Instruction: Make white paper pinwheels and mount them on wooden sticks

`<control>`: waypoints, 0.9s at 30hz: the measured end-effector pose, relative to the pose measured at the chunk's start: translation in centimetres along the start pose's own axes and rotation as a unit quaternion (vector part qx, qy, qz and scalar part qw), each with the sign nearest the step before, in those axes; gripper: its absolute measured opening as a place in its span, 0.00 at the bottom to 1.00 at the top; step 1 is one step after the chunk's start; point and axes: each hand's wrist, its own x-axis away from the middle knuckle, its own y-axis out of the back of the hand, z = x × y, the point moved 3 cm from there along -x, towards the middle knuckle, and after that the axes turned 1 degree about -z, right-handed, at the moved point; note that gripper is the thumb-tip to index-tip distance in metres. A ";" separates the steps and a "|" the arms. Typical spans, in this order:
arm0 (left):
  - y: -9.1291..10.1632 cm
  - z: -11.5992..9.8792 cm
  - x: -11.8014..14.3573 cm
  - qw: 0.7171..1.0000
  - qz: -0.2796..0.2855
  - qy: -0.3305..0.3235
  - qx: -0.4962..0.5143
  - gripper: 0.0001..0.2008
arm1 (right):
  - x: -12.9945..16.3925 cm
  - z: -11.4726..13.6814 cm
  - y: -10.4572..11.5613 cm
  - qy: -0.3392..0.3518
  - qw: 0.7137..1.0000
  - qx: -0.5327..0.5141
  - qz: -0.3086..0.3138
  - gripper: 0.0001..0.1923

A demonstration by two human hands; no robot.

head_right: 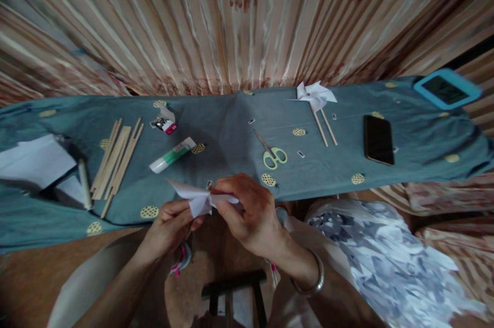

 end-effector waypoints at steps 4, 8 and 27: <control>-0.2 0.0 -0.1 1.000 -0.015 0.013 -0.007 0.12 | 0.1 -2.2 -0.7 -0.178 0.977 -0.122 0.001 0.05; -1.1 0.0 -0.3 0.997 -0.068 0.031 0.030 0.16 | -0.2 -5.3 -1.9 -0.280 0.925 -0.256 0.016 0.11; -1.0 5.5 1.6 0.953 -0.171 0.171 0.181 0.15 | -0.9 -10.3 -4.1 -0.364 0.888 -0.151 0.236 0.20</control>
